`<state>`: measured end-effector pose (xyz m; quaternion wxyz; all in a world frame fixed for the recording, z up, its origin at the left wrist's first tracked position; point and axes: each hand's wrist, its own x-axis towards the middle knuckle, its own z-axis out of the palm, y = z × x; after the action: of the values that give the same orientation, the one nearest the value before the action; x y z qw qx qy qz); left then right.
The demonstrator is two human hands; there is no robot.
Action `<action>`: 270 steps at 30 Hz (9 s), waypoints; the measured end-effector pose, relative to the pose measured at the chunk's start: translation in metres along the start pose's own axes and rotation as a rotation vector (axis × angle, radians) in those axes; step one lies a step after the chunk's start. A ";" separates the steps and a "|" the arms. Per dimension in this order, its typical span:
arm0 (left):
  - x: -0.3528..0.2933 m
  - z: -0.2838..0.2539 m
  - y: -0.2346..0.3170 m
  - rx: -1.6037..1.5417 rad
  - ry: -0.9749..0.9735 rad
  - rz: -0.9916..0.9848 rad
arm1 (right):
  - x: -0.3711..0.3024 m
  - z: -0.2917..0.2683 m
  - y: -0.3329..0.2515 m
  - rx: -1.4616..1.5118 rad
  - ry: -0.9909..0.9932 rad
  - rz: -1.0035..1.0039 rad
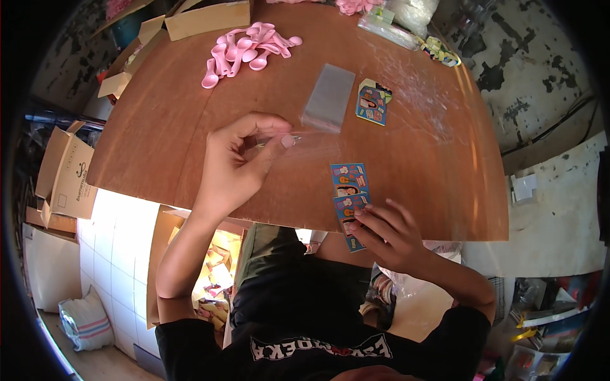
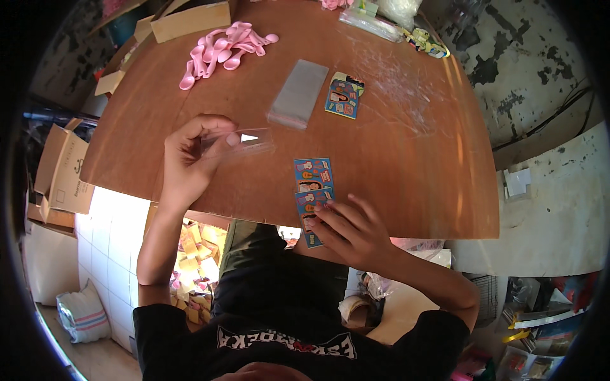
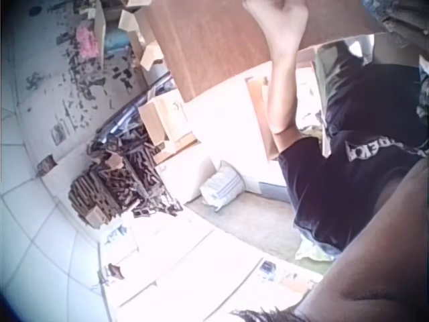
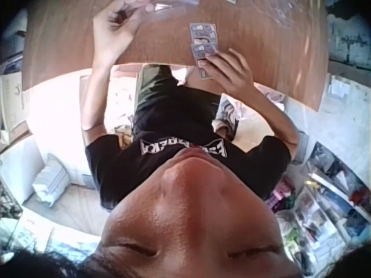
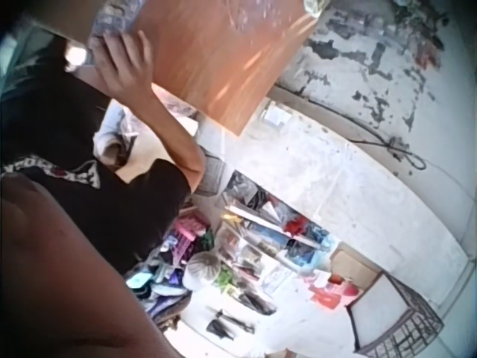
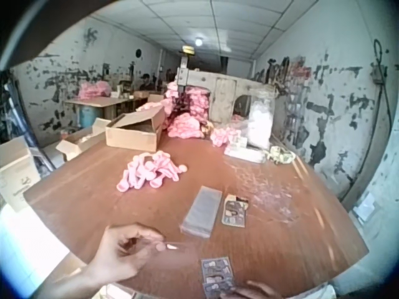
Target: The person places a yellow sticky note and a pink plastic spoon into small clear plastic bags one at a time. The person folds the top of each bag to close it and sets the completed packages on the table.
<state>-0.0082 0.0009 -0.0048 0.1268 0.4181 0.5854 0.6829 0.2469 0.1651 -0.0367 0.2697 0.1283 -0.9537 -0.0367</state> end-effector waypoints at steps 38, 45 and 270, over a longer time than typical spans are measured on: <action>-0.004 0.010 -0.019 -0.267 0.016 -0.206 | 0.077 -0.046 0.029 0.485 0.291 0.394; -0.015 0.016 -0.011 -0.289 -0.089 -0.121 | 0.135 -0.018 0.057 0.718 0.546 0.477; -0.018 0.019 0.054 -0.088 -0.149 0.088 | 0.152 -0.055 0.047 0.915 0.288 0.310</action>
<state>0.0338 -0.0130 0.0353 0.1581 0.4872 0.5247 0.6800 0.1398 0.1704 0.0935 0.3172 0.0940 -0.8330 0.4435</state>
